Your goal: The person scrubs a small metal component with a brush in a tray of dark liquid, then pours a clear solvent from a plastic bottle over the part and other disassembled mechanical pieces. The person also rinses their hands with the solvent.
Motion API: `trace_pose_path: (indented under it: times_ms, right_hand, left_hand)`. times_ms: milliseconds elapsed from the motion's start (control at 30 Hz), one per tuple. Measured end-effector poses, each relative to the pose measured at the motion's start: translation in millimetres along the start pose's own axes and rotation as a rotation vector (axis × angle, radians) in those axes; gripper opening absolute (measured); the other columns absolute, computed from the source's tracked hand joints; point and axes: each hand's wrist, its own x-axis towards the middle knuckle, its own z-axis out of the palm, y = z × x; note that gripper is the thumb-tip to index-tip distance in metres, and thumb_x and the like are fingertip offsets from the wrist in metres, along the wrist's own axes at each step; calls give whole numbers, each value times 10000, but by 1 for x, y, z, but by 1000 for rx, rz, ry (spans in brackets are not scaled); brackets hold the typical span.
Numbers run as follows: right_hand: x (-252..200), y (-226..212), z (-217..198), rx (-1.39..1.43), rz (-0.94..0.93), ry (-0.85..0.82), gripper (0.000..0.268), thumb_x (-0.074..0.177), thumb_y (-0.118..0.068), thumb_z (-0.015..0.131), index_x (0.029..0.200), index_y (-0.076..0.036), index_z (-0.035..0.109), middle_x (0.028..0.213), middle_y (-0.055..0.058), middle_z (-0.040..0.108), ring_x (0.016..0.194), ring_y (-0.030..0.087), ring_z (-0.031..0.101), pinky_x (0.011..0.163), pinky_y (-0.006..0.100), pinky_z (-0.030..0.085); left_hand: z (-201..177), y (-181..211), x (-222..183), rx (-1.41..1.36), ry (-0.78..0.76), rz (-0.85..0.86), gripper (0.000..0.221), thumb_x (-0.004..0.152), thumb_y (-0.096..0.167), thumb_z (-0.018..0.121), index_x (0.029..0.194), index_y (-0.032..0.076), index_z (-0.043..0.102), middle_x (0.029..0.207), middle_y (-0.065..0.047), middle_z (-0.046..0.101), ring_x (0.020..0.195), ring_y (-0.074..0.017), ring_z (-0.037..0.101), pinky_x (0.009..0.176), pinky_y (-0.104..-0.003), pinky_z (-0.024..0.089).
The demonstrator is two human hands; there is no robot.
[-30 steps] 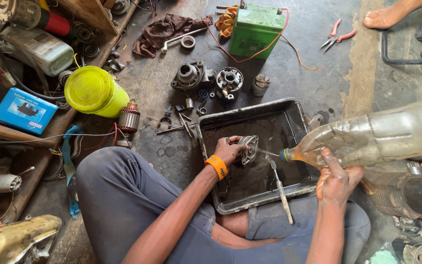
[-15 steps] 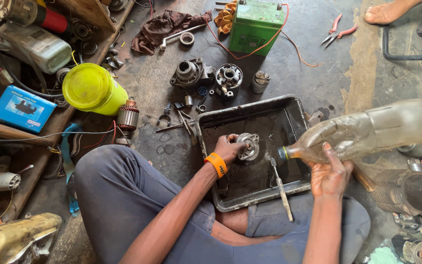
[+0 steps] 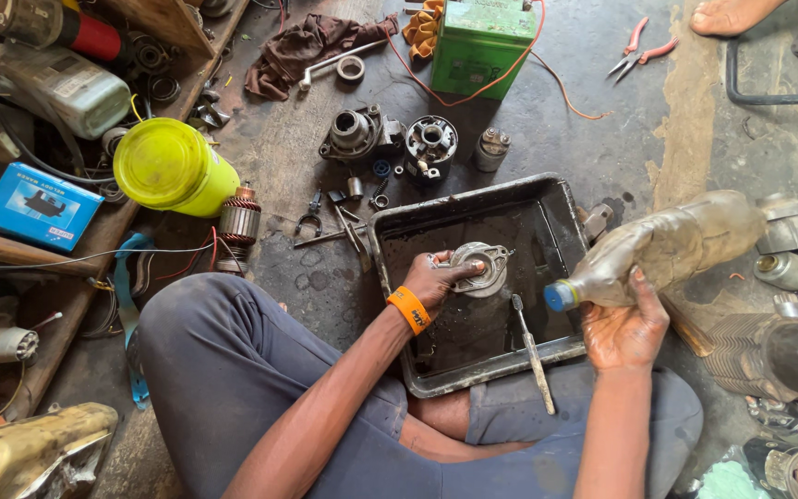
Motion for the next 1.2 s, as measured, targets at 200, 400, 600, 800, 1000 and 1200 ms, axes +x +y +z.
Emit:
trace_pose_path:
  times_ms: [200, 400, 600, 800, 1000, 1200]
  right_hand:
    - [2, -2, -4, 9, 33, 11, 591, 943, -304, 746, 1448, -56, 565, 1313, 135, 672, 1112, 312, 707, 809, 378, 643]
    - [3, -3, -7, 35, 41, -2, 589, 952, -283, 740, 1456, -47, 549, 1329, 140, 660, 1139, 320, 695, 873, 405, 654]
    - [1, -1, -1, -30, 48, 11, 626, 910, -279, 754, 1457, -53, 551, 1311, 136, 669, 1132, 324, 694, 915, 414, 631]
    - [1, -1, 0, -29, 48, 11, 635, 922, -271, 760, 1474, -42, 545, 1319, 144, 671, 1147, 324, 692, 937, 418, 608]
    - [3, -1, -4, -35, 42, 27, 623, 920, -274, 755, 1463, -42, 559, 1310, 146, 676, 1126, 330, 697, 916, 424, 601]
    - [-6, -8, 12, -12, -18, -28, 517, 980, -174, 709, 1448, -40, 536, 1326, 128, 650, 1168, 293, 686, 905, 458, 636]
  left_hand:
    - [-6, -5, 5, 52, 30, -3, 350, 756, -3, 859, 1045, -39, 666, 929, -156, 773, 777, -165, 746, 714, -260, 608]
    - [-6, -6, 5, 154, -36, 14, 444, 742, -19, 844, 1160, -33, 694, 965, -76, 771, 801, -118, 734, 749, -253, 608]
    - [6, 0, -4, 86, -2, -16, 325, 758, 35, 860, 1047, -45, 735, 931, -91, 788, 778, -128, 743, 724, -261, 603]
    - [0, -5, 1, 149, 91, 19, 249, 850, 111, 824, 1029, -47, 755, 933, -93, 787, 769, -111, 720, 688, -238, 572]
    - [-9, -13, 11, 190, 54, 23, 236, 868, 31, 783, 1077, -68, 737, 951, -66, 766, 787, -92, 684, 702, -236, 557]
    - [-8, -7, 8, 165, -32, 10, 444, 733, -68, 780, 1162, -8, 686, 974, -46, 749, 828, -111, 699, 753, -249, 574]
